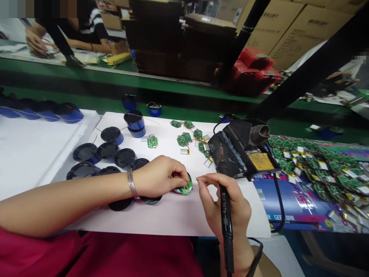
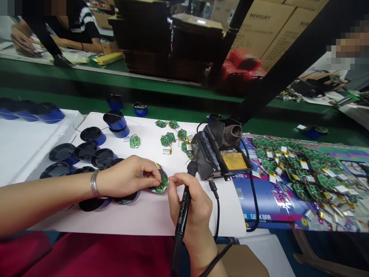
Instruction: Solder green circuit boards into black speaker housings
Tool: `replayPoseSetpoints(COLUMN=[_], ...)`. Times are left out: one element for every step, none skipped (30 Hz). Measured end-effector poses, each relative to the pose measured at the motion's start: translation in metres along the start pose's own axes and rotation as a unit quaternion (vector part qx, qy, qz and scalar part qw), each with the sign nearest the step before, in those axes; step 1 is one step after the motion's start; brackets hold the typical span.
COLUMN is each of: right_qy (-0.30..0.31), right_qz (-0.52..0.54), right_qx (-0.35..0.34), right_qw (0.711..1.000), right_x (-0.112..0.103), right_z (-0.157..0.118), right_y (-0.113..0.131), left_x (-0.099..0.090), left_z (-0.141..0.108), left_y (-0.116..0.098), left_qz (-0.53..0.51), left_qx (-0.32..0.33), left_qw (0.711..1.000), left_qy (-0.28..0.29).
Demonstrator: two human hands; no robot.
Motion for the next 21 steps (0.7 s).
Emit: replayPoseSetpoints(right_qy=[0.001, 0.01, 0.025, 0.04, 0.054, 0.062, 0.066, 0.067, 0.065, 0.064, 0.062, 0.06, 0.058, 0.054, 0.053, 0.053, 0.053, 0.053, 0.054, 0.055, 0.055], right_qz=[0.003, 0.01, 0.02, 0.032, 0.044, 0.056, 0.066, 0.074, 0.078, 0.08, 0.079, 0.077, 0.075, 0.074, 0.073, 0.073, 0.073, 0.074, 0.076, 0.079, 0.082], right_qx=[0.004, 0.005, 0.005, 0.006, 0.01, 0.016, 0.022, 0.028, 0.034, 0.038, 0.04, 0.043, 0.046, 0.049, 0.053, 0.058, 0.065, 0.071, 0.077, 0.084, 0.09], right_qw=[1.0, 1.0, 0.999, 0.999, 0.998, 0.996, 0.995, 0.995, 0.994, 0.994, 0.994, 0.994, 0.994, 0.995, 0.994, 0.994, 0.994, 0.993, 0.993, 0.992, 0.991], right_x=[0.0, 0.002, 0.004, 0.006, 0.008, 0.01, 0.011, 0.012, 0.013, 0.013, 0.014, 0.014, 0.014, 0.014, 0.014, 0.014, 0.015, 0.015, 0.016, 0.016, 0.016], right_z=[0.0, 0.0, -0.001, -0.001, -0.002, -0.003, -0.004, -0.004, -0.005, -0.005, -0.005, -0.005, -0.006, -0.006, -0.006, -0.006, -0.007, -0.008, -0.008, -0.009, -0.01], right_y=[-0.001, -0.001, -0.001, -0.001, -0.001, -0.001, -0.002, -0.003, -0.003, -0.004, -0.004, -0.005, -0.006, -0.006, -0.007, -0.008, -0.008, -0.008, -0.008, -0.008, -0.008], left_x=[0.0, 0.0, -0.001, -0.001, -0.001, -0.001, -0.001, -0.001, -0.001, -0.001, 0.0, 0.0, 0.0, 0.0, 0.0, 0.0, 0.0, 0.0, -0.001, -0.001, -0.002], left_z=[0.0, 0.0, 0.001, 0.001, 0.001, 0.001, 0.001, 0.001, 0.001, 0.001, 0.001, 0.0, 0.0, 0.0, 0.0, 0.001, 0.001, 0.001, 0.0, 0.0, 0.0], left_y=[0.001, 0.002, 0.002, 0.002, 0.003, 0.003, 0.003, 0.003, 0.003, 0.003, 0.003, 0.003, 0.003, 0.004, 0.004, 0.004, 0.005, 0.005, 0.005, 0.004, 0.003], left_qz=[-0.009, -0.016, -0.02, -0.021, -0.021, -0.021, -0.021, -0.022, -0.022, -0.022, -0.021, -0.02, -0.021, -0.022, -0.024, -0.025, -0.023, -0.016, -0.003, 0.015, 0.037], left_qx=[-0.008, -0.014, -0.018, -0.02, -0.021, -0.023, -0.025, -0.027, -0.027, -0.026, -0.025, -0.025, -0.026, -0.028, -0.031, -0.032, -0.03, -0.026, -0.018, -0.007, 0.007], left_qw=[1.0, 1.0, 1.0, 1.0, 0.999, 0.999, 0.999, 0.999, 0.999, 0.999, 0.999, 0.999, 0.999, 0.999, 0.999, 0.999, 0.999, 0.999, 0.999, 0.999, 0.997], left_qy=[-0.003, -0.007, -0.009, -0.011, -0.013, -0.014, -0.014, -0.015, -0.014, -0.014, -0.014, -0.013, -0.013, -0.013, -0.013, -0.015, -0.019, -0.026, -0.035, -0.046, -0.06])
Point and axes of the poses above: each hand's wrist, its own z-axis towards the middle knuckle, its own x-axis out of the palm, y = z × x, the point moved 6 cm from there along z, towards the middle knuckle, and after that the axes turned 3 degrees about z, right-handed, at the moved point
